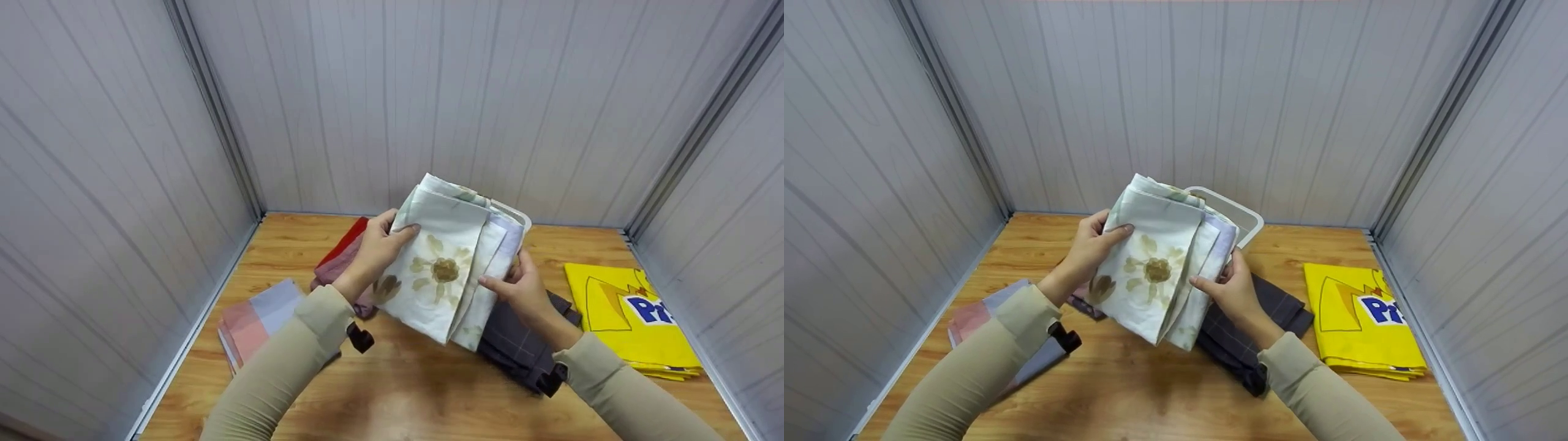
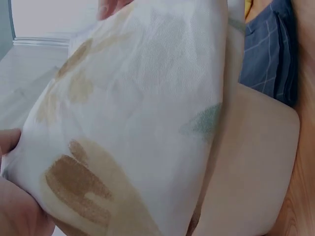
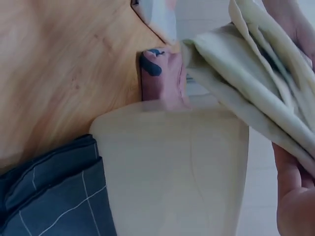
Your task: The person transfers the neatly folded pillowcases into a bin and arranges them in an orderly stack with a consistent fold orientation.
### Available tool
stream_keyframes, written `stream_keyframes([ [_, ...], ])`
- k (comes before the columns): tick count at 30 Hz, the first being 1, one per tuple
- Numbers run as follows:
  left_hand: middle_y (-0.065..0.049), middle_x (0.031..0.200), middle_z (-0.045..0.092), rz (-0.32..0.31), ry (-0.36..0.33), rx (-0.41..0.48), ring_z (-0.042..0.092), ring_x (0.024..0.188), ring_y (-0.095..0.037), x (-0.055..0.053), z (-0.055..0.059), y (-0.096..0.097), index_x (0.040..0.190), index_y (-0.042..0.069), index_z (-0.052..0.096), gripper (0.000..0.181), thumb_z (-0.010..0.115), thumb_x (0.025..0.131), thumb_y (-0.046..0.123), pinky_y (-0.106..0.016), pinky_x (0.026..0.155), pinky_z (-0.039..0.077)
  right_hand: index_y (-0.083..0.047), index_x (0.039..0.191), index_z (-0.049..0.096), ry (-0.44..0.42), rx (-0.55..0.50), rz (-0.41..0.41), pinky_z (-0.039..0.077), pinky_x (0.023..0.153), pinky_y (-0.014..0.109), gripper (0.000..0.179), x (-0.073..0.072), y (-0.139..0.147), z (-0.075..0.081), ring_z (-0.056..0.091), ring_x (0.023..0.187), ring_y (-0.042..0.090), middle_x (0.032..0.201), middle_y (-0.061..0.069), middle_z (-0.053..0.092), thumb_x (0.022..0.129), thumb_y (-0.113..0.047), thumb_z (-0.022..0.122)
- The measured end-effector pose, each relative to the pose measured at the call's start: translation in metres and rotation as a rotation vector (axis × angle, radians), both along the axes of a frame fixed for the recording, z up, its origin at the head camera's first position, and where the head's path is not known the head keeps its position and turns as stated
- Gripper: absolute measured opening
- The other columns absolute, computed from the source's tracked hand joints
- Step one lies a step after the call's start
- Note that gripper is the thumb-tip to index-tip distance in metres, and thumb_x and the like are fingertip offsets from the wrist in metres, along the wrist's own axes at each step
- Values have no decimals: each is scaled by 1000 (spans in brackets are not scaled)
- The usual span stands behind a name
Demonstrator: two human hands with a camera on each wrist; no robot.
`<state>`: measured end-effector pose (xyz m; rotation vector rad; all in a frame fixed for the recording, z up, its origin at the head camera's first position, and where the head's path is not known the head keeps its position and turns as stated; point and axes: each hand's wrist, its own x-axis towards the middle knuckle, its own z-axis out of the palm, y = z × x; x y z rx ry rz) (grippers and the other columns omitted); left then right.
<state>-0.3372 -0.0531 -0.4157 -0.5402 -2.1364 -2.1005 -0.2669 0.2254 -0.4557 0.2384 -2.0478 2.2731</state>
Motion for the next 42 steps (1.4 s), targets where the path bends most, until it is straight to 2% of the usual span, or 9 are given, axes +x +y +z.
stream_keyframes([
  [7, -8, 98, 74, 3, -44, -34, 68, 84, -16, 2, -2, 5, 110, 0, 76, 18, 76, 97, 13, -31, 77, 63, 2, 151, 37, 12, 55, -80, 66, 83, 32, 72, -2, -18, 1, 76, 95, 15, 117, 17, 74, 91, 11, 76],
  [14, -13, 108, 77, -40, -70, -90, 70, 88, -16, 2, -4, 9, 121, 1, 75, 28, 74, 98, 16, -35, 81, 64, 4, 149, 42, -18, 181, -212, 62, 85, 23, 72, -7, -27, 4, 70, 97, 12, 128, 27, 65, 87, 7, 80],
  [17, -15, 117, 76, -87, -95, -97, 70, 93, -17, 3, -5, 8, 129, 1, 73, 35, 73, 99, 18, -37, 85, 64, 6, 150, 43, -27, 193, -225, 60, 86, 22, 72, -7, -27, 5, 68, 101, 17, 132, 29, 63, 86, 10, 78],
  [21, -17, 128, 73, -189, -136, -124, 70, 103, -20, 2, -4, 2, 142, 4, 67, 44, 71, 101, 20, -42, 93, 64, 6, 151, 44, -32, 192, -241, 60, 87, 21, 74, -10, -23, 7, 68, 104, 20, 136, 31, 62, 86, 14, 76],
  [24, -18, 137, 69, -246, -165, -191, 70, 112, -25, 1, -4, -4, 155, 12, 58, 56, 70, 102, 22, -49, 98, 63, 7, 154, 42, -41, 157, -248, 62, 87, 22, 76, -12, -19, 8, 68, 104, 18, 139, 33, 60, 86, 17, 74],
  [29, -17, 153, 60, -294, -224, -300, 63, 128, -32, 2, -9, -9, 167, 25, 43, 80, 75, 95, 18, -57, 97, 63, 6, 156, 41, -49, 128, -274, 62, 86, 21, 77, -14, -13, 6, 68, 102, 15, 142, 33, 59, 86, 17, 74],
  [32, -16, 161, 54, -321, -237, -340, 58, 137, -34, 4, -13, -10, 169, 27, 38, 93, 78, 88, 7, -58, 101, 61, 6, 156, 42, -43, 126, -282, 62, 86, 20, 77, -14, -11, 5, 68, 102, 14, 143, 33, 59, 87, 17, 74],
  [37, -18, 167, 48, -310, -221, -386, 50, 147, -34, 4, -18, -9, 171, 24, 33, 102, 78, 83, -5, -58, 117, 50, 6, 155, 43, -42, 129, -285, 62, 85, 21, 77, -15, -10, 4, 69, 100, 13, 142, 34, 59, 86, 17, 74],
  [42, -19, 163, 51, -264, -198, -382, 54, 143, -36, 0, -11, -9, 172, 23, 31, 103, 75, 85, -9, -60, 116, 51, 4, 157, 41, -47, 152, -276, 63, 83, 23, 79, -18, -10, 9, 70, 99, 15, 138, 33, 61, 87, 14, 76],
])
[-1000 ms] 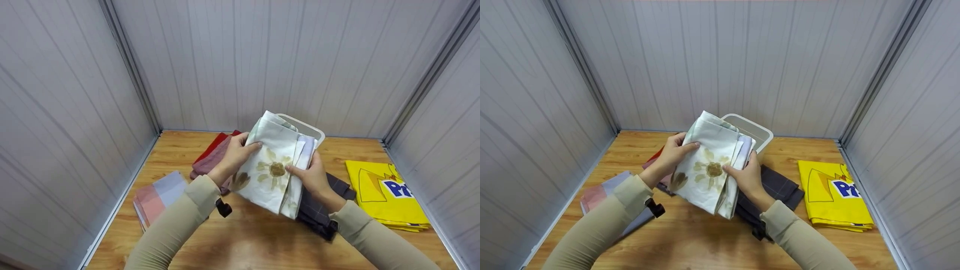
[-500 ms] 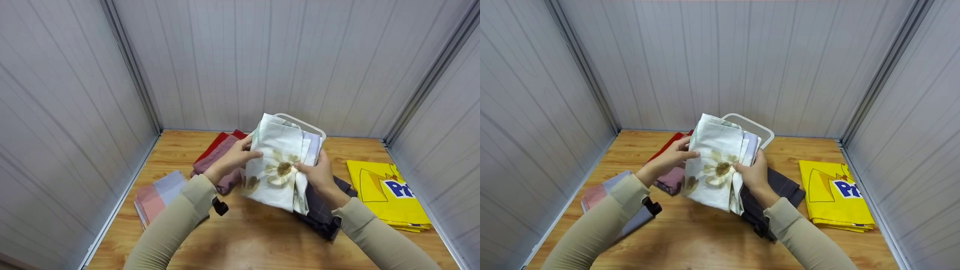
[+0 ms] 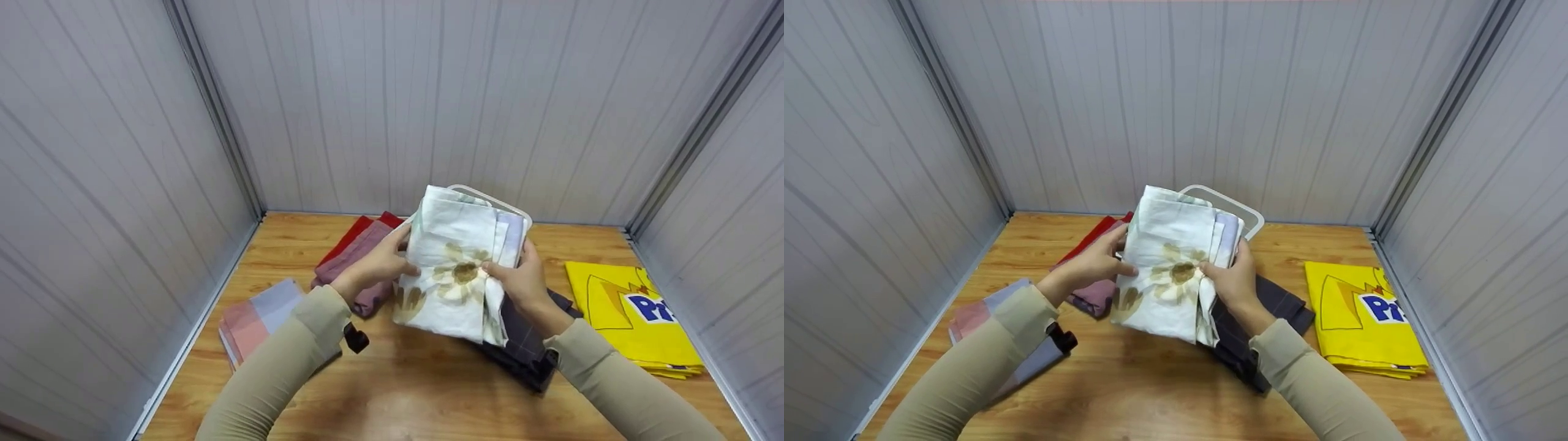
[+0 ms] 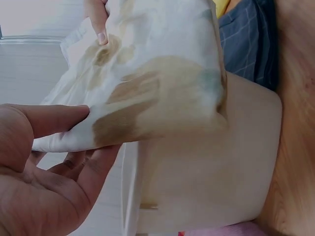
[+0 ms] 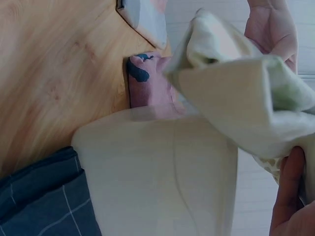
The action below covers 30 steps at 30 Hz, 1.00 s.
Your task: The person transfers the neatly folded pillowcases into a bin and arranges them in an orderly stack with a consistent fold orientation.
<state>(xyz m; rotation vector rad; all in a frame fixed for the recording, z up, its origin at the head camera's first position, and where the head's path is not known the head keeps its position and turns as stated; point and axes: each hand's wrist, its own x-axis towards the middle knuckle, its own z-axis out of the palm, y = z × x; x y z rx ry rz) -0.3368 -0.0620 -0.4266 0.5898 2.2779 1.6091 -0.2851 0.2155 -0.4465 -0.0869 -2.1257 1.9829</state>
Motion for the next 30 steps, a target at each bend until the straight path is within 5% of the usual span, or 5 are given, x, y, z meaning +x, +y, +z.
stream_keyframes([
  [13, -23, 126, 73, 144, 71, 12, 69, 105, -24, -24, 26, 3, 146, 3, 61, 61, 77, 87, -7, -41, 90, 63, 5, 153, 49, 10, 10, 4, 63, 79, 23, 72, -20, 2, 18, 70, 91, 11, 122, 27, 68, 88, 11, 78],
  [30, -21, 130, 74, 225, 174, 24, 69, 117, -31, -56, 38, 14, 140, -4, 67, 49, 78, 92, -2, -45, 107, 57, 5, 154, 48, -122, -32, 13, 65, 77, 27, 68, -48, 9, 35, 72, 88, 11, 130, 22, 65, 93, 3, 79],
])
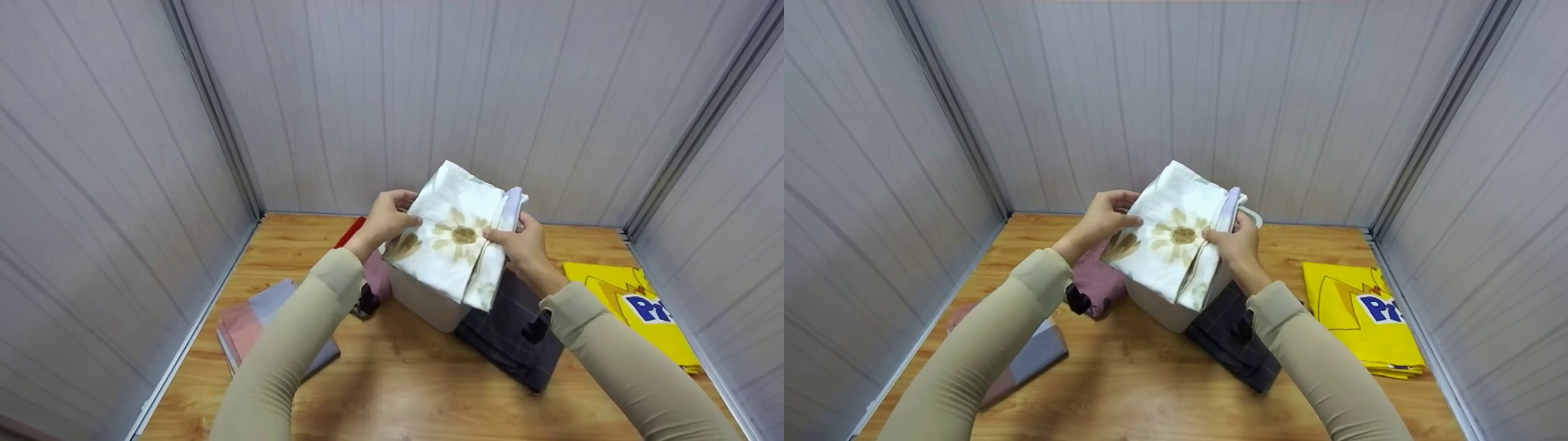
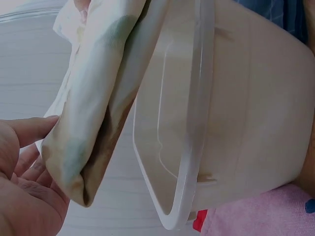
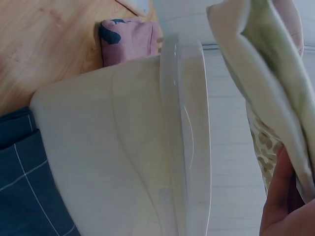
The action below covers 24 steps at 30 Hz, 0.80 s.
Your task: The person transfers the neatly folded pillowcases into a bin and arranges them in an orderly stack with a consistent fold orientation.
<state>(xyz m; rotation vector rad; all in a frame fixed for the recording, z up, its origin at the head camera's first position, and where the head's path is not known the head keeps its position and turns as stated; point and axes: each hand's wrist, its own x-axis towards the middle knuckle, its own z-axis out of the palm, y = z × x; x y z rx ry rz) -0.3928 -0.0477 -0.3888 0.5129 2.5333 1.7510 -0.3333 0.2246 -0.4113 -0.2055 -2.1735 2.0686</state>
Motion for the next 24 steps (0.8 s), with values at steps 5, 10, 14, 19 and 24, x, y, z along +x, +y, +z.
stream_keyframes([
  [5, -21, 128, 74, 11, 29, 33, 69, 113, -29, -7, 1, 2, 138, -4, 69, 48, 77, 91, -3, -40, 104, 57, 6, 154, 49, -1, 24, -4, 64, 82, 25, 65, -5, 0, 6, 71, 96, 13, 144, 30, 61, 95, 0, 76],
  [10, -20, 128, 74, -10, 40, 89, 69, 107, -25, -12, 4, 2, 138, -4, 69, 49, 69, 89, -7, -32, 94, 56, 6, 153, 47, -37, 17, 14, 64, 85, 26, 63, -12, 1, 13, 72, 98, 15, 145, 26, 61, 97, -4, 74],
  [14, -18, 128, 74, -22, 47, 107, 68, 107, -24, -16, 7, 2, 141, -3, 68, 54, 63, 88, -9, -30, 94, 54, 6, 151, 49, -50, 19, -1, 64, 84, 26, 61, -17, 1, 16, 72, 94, 13, 137, 23, 64, 96, -3, 74],
  [19, -19, 126, 73, -4, 75, 133, 67, 105, -25, -21, 8, 4, 139, -4, 68, 53, 62, 88, -13, -30, 94, 53, 6, 146, 52, -48, 23, -44, 64, 79, 24, 59, -23, 1, 16, 71, 88, 12, 123, 14, 65, 93, -1, 77],
  [24, -15, 125, 72, 27, 70, 154, 67, 107, -25, -24, 4, 8, 137, 0, 70, 48, 64, 91, -12, -33, 95, 55, 5, 145, 55, -40, 44, -75, 62, 81, 23, 58, -28, 2, 14, 69, 90, 12, 122, 12, 65, 93, 0, 80],
])
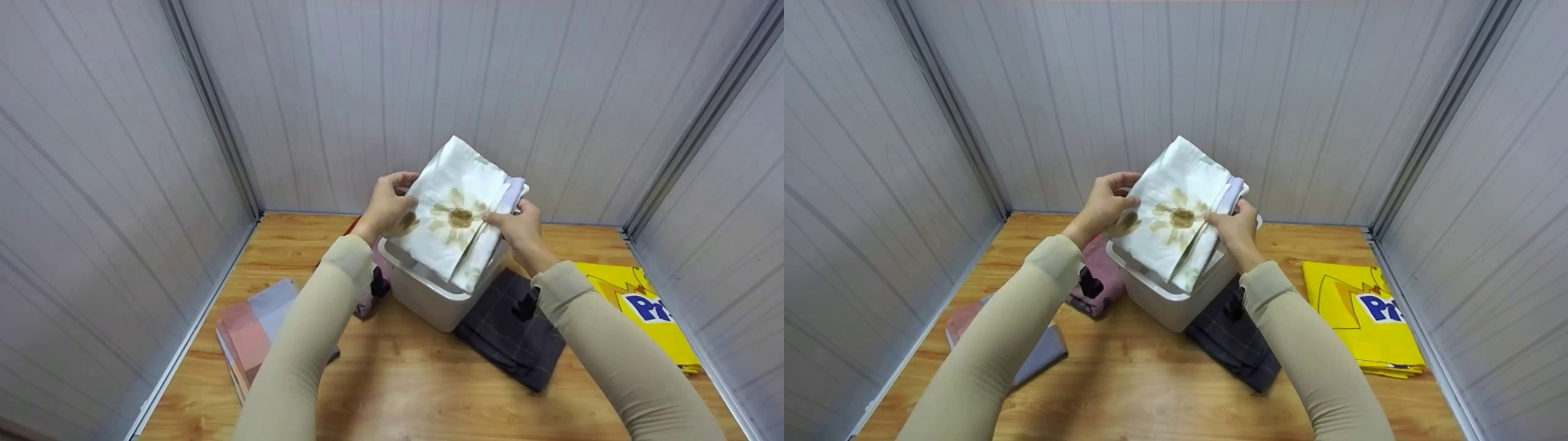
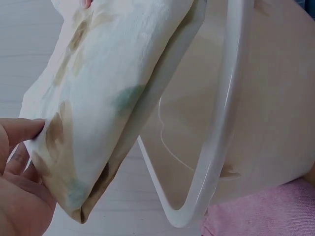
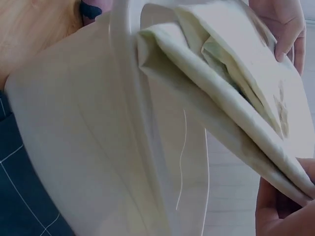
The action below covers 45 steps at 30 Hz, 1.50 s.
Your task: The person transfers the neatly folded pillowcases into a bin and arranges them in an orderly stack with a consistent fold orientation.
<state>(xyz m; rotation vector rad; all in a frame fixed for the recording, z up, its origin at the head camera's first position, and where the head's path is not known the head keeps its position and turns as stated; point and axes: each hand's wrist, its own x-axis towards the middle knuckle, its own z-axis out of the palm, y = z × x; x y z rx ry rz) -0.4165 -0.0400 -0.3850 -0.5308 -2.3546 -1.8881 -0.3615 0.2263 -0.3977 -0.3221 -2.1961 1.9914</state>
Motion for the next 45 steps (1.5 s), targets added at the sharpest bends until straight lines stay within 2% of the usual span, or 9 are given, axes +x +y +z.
stream_keyframes([
  [8, -11, 130, 70, 10, -26, 4, 66, 110, -25, -2, -8, 0, 139, 6, 70, 47, 62, 96, -11, -34, 95, 55, 6, 145, 57, 18, 49, -27, 61, 88, 25, 57, -4, -2, -10, 68, 102, 19, 138, 25, 66, 93, -2, 80],
  [13, -11, 131, 69, -13, -75, 36, 64, 108, -24, -2, -12, -1, 139, 7, 70, 51, 56, 94, -13, -32, 82, 55, 9, 141, 57, 35, 67, -2, 60, 86, 24, 55, -2, -5, -21, 67, 98, 17, 130, 22, 68, 92, -1, 80],
  [17, -9, 133, 68, -25, -119, -8, 61, 111, -23, -1, -19, -3, 142, 9, 68, 57, 54, 92, -13, -31, 80, 54, 10, 137, 59, 45, 79, 10, 60, 83, 22, 52, -1, -7, -32, 67, 95, 15, 126, 21, 69, 91, 3, 80],
  [21, -8, 137, 66, -41, -165, -48, 58, 112, -23, -1, -28, -5, 146, 10, 66, 64, 52, 89, -15, -32, 78, 52, 10, 138, 59, 33, 107, 17, 59, 85, 22, 53, -1, -6, -40, 67, 100, 18, 130, 23, 68, 91, 4, 80],
  [25, -11, 139, 66, -55, -161, -90, 57, 113, -23, -3, -35, -6, 149, 8, 64, 69, 52, 85, -16, -32, 89, 51, 11, 140, 57, 12, 135, 32, 58, 86, 22, 55, -1, -3, -45, 66, 102, 19, 133, 24, 66, 91, 2, 81],
  [30, -14, 142, 67, -44, -153, -135, 59, 120, -25, -5, -42, -7, 149, 4, 63, 66, 57, 86, -14, -38, 111, 49, 10, 136, 58, -13, 139, 56, 58, 80, 20, 52, -3, 1, -50, 66, 91, 13, 123, 18, 68, 91, 1, 81],
  [36, -16, 146, 65, -47, -200, -132, 60, 130, -29, -4, -48, -7, 151, 2, 60, 64, 58, 89, -13, -45, 120, 48, 9, 135, 54, -62, 92, 100, 61, 72, 23, 51, -2, 5, -52, 68, 80, 11, 110, 10, 67, 91, 3, 80],
  [42, -16, 151, 61, -60, -255, -142, 55, 132, -27, -3, -51, -7, 155, 3, 56, 70, 50, 87, -14, -46, 124, 45, 12, 153, 43, -88, 37, 155, 64, 75, 25, 67, -3, 7, -51, 69, 84, 12, 133, 23, 63, 93, 9, 71],
  [45, -17, 151, 62, -64, -249, -148, 55, 134, -28, -3, -51, -7, 154, 1, 56, 68, 47, 88, -13, -46, 124, 45, 10, 160, 35, -100, 7, 177, 64, 76, 27, 75, -3, 7, -50, 69, 87, 13, 145, 28, 58, 94, 10, 69],
])
